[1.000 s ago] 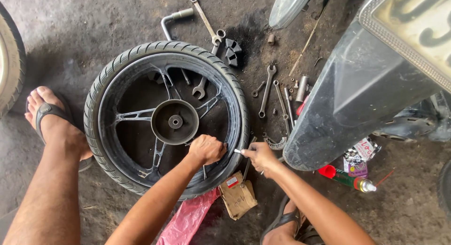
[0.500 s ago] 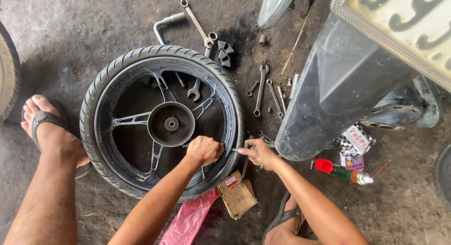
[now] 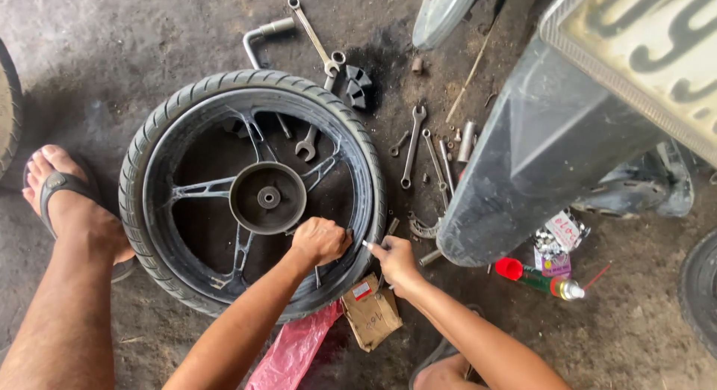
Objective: Replacing or repairing a motorcycle tire by prying it onto/off the rim using tire irons.
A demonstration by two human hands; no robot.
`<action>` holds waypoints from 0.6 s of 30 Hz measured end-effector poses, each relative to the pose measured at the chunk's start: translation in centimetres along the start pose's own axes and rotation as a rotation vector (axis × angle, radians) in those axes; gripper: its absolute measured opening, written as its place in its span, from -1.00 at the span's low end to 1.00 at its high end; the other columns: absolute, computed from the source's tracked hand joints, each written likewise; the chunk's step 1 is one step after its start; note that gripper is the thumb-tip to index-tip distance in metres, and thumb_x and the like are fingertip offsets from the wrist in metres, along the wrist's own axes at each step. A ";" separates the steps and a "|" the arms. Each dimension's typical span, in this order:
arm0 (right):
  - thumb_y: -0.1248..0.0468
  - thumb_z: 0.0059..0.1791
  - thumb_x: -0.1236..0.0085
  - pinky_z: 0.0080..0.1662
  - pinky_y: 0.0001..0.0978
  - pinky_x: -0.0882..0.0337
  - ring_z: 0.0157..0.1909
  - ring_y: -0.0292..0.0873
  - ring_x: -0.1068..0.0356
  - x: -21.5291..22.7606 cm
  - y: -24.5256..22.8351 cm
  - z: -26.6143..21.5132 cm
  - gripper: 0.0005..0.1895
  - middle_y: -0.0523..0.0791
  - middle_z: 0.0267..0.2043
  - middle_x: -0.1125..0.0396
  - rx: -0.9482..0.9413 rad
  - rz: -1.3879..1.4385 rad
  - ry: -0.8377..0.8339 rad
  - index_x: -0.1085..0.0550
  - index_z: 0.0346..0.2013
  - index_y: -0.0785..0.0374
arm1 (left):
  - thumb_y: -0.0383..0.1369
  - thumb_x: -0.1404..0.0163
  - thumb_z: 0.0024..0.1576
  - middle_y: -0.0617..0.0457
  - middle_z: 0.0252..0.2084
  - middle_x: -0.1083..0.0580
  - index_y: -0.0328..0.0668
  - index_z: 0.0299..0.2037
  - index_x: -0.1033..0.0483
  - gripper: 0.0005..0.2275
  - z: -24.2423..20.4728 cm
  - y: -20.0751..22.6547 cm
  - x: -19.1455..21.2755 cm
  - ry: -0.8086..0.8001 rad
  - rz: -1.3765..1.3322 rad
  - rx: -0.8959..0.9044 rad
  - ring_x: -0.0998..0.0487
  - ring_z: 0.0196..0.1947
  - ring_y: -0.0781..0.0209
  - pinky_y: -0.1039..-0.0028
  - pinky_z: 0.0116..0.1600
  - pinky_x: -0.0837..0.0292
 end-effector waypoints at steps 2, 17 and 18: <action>0.25 0.00 -0.27 -0.70 -0.38 0.11 -0.78 -0.38 0.03 -0.2 0.1 -0.1 -0.67 -0.24 -0.73 -0.05 0.031 0.048 0.075 -0.34 -0.54 0.30 | -0.06 0.21 0.27 -0.16 -0.43 -0.59 -0.15 -0.53 -0.63 -0.52 -0.1 0.1 -0.1 -0.008 0.030 -0.009 -0.63 -0.33 -0.18 0.11 -0.13 -0.54; 0.16 0.08 0.10 -0.66 -0.52 -0.01 -0.75 -0.37 0.01 0.4 5.2 1.6 -0.73 -0.30 -0.76 0.02 -0.393 0.875 -0.591 -0.38 -0.33 0.33 | -0.04 0.20 0.27 -0.17 -0.42 -0.58 -0.17 -0.53 -0.61 -0.52 -0.7 0.2 0.7 -0.031 0.015 0.007 -0.64 -0.34 -0.18 0.12 -0.15 -0.55; 0.17 0.09 0.07 -0.68 -0.55 0.02 -0.77 -0.39 0.05 0.1 4.9 1.4 -0.74 -0.31 -0.76 0.02 -0.476 0.958 -0.656 -0.38 -0.34 0.32 | -0.05 0.19 0.26 -0.16 -0.42 -0.59 -0.15 -0.53 -0.62 -0.53 -0.5 0.1 0.7 -0.023 0.009 0.005 -0.63 -0.34 -0.18 0.12 -0.16 -0.55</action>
Point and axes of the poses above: each hand's wrist, its own z-axis towards the middle knuckle, its own x-axis out of the back of the hand, y = z × x, the point moved 5 cm from there along z, towards the middle knuckle
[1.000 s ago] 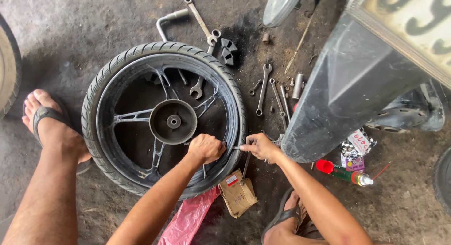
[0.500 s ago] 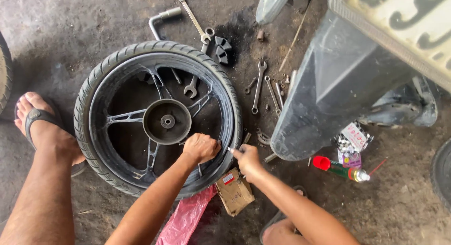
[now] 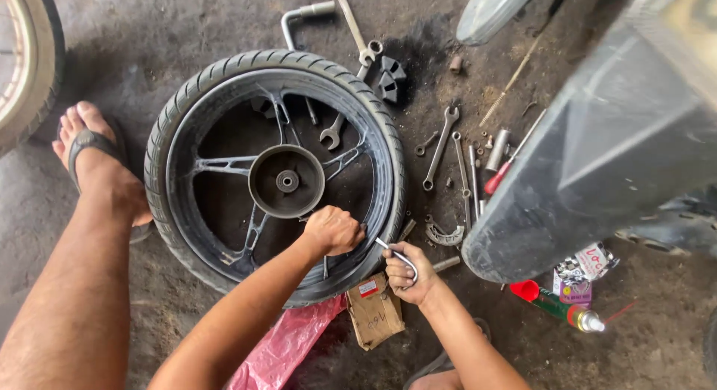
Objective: Replacing or repairing a motorcycle tire by prying it onto/off the rim using tire irons.
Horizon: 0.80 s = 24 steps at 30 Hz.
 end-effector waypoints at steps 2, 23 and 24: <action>0.18 0.10 0.05 -0.71 -0.58 0.06 -0.80 -0.42 0.08 -1.5 0.2 0.0 -0.75 -0.32 -0.77 0.02 -0.101 0.084 -0.044 -0.38 -0.35 0.30 | -0.06 0.17 0.24 -0.15 -0.43 -0.59 -0.14 -0.53 -0.63 -0.55 0.0 -0.4 -0.2 0.010 -0.018 0.023 -0.63 -0.35 -0.18 0.12 -0.18 -0.55; 0.29 0.09 0.19 -0.64 -0.46 0.12 -0.74 -0.35 0.12 -10.9 1.5 2.3 -0.78 -0.28 -0.66 -0.02 0.430 0.055 0.681 -0.23 -0.47 0.18 | -0.11 0.20 0.26 -0.10 -0.42 -0.60 -0.03 -0.50 -0.62 -0.59 0.6 -1.4 0.4 0.043 0.002 0.006 -0.65 -0.36 -0.10 0.14 -0.26 -0.55; 0.30 0.07 0.20 -0.63 -0.45 0.12 -0.73 -0.34 0.12 -10.8 1.1 2.8 -0.78 -0.27 -0.65 -0.03 0.449 0.039 0.695 -0.20 -0.48 0.16 | -0.10 0.20 0.26 -0.09 -0.41 -0.60 -0.03 -0.50 -0.63 -0.59 0.8 -1.6 0.5 0.069 0.005 0.011 -0.65 -0.35 -0.08 0.15 -0.25 -0.55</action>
Point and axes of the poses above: each hand's wrist, its own z-axis towards the middle knuckle, its own x-axis out of the back of the hand, y = z × x, the point moved 5 cm from there along z, towards the middle knuckle
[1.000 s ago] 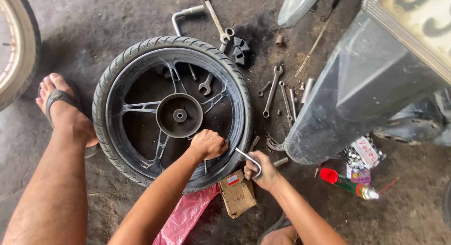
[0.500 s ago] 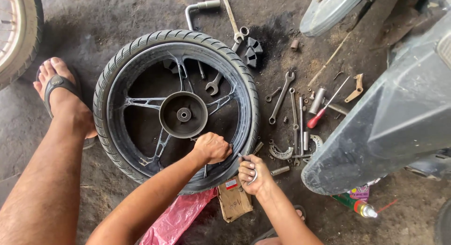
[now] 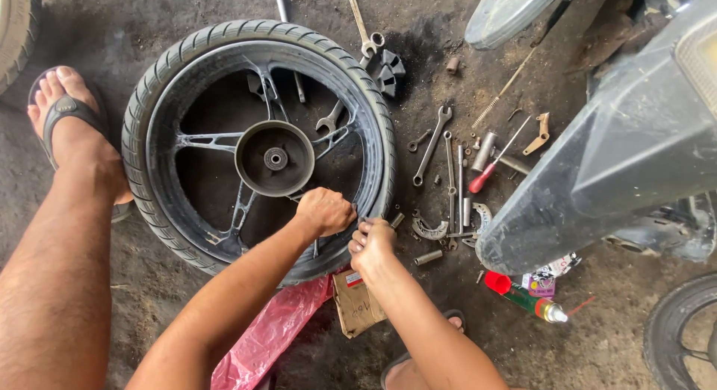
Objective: Replacing or repairing a motorcycle tire by prying it onto/off the rim using tire irons.
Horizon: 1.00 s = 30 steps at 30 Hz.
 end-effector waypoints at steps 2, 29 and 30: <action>0.31 0.06 0.21 -0.62 -0.44 0.12 -0.72 -0.33 0.12 0.2 0.4 0.4 -0.79 -0.25 -0.63 -0.04 0.014 -0.004 0.028 -0.18 -0.49 0.15 | -0.10 0.19 0.25 -0.09 -0.40 -0.61 -0.03 -0.49 -0.64 -0.59 -0.2 0.1 -0.3 0.010 -0.005 -0.004 -0.66 -0.34 -0.07 0.16 -0.23 -0.55; 0.12 0.11 0.17 -0.61 -0.39 -0.02 -0.69 -0.27 0.02 -1.5 0.0 5.6 -0.65 -0.07 -0.52 -0.38 0.085 0.128 0.232 -0.35 -0.43 0.30 | -0.19 0.16 0.21 -0.08 -0.29 -0.63 -0.01 -0.38 -0.71 -0.67 0.5 -2.4 0.4 0.056 0.030 0.214 -0.66 -0.21 -0.03 0.20 -0.16 -0.54; 0.11 0.11 0.17 -0.61 -0.39 -0.02 -0.69 -0.27 0.02 -1.2 -0.4 5.9 -0.64 -0.07 -0.52 -0.37 0.085 0.139 0.230 -0.35 -0.43 0.30 | -0.19 0.17 0.24 -0.07 -0.29 -0.63 -0.01 -0.38 -0.71 -0.66 0.7 -2.4 0.4 0.047 0.042 0.216 -0.66 -0.21 -0.02 0.21 -0.15 -0.54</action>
Point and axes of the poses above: each hand's wrist, its own z-axis towards the middle knuckle, its own x-axis out of the back of the hand, y = z × x, the point moved 5 cm from there along z, towards the middle knuckle
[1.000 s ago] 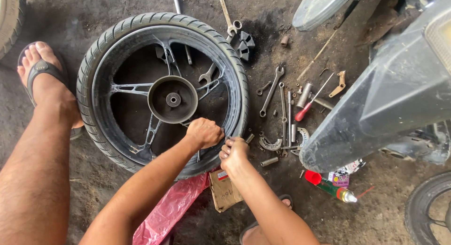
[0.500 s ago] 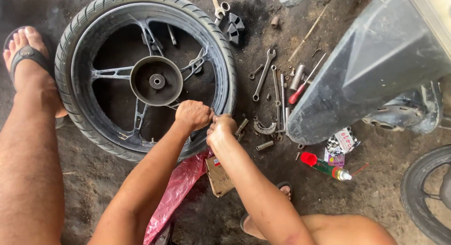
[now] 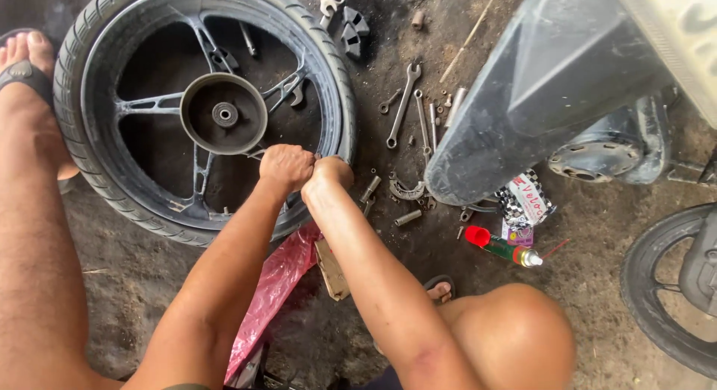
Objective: Replacing or repairing a motorcycle tire by prying it onto/off the rim using tire irons.
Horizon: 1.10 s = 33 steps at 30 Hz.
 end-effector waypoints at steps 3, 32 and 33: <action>0.08 0.12 0.17 -0.60 -0.38 -0.04 -0.68 -0.26 0.01 1.4 -0.4 0.6 -0.63 -0.07 -0.52 -0.35 -0.018 0.008 -0.006 -0.34 -0.42 0.29 | -0.24 0.15 0.24 -0.05 -0.28 -0.64 0.01 -0.39 -0.70 -0.69 -0.2 -0.2 -1.3 -0.017 0.037 0.014 -0.67 -0.20 0.02 0.24 -0.16 -0.55; -0.18 0.14 0.21 -0.53 -0.29 -0.20 -0.59 -0.14 -0.07 -13.8 0.6 3.1 -0.50 -0.10 -0.54 -0.14 -0.197 -0.093 -0.216 -0.24 -0.34 0.21 | -0.12 -0.01 0.05 -0.16 -0.23 -0.61 -0.13 -0.33 -0.65 -0.72 -0.3 -2.0 -0.3 0.009 -0.227 -0.026 -0.63 -0.17 -0.09 0.18 -0.06 -0.52; -0.18 0.14 0.21 -0.53 -0.29 -0.20 -0.58 -0.14 -0.07 -14.0 0.7 3.3 -0.49 -0.10 -0.54 -0.13 -0.196 -0.096 -0.220 -0.24 -0.34 0.20 | -0.10 -0.04 -0.01 -0.19 -0.20 -0.59 -0.14 -0.31 -0.64 -0.71 -0.9 -1.9 1.2 0.047 -0.248 -0.047 -0.61 -0.16 -0.12 0.18 -0.07 -0.52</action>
Point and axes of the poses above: each hand's wrist, its own z-axis towards the middle knuckle, its own x-axis out of the back of the hand, y = z × x, the point moved 5 cm from there along z, towards the middle knuckle
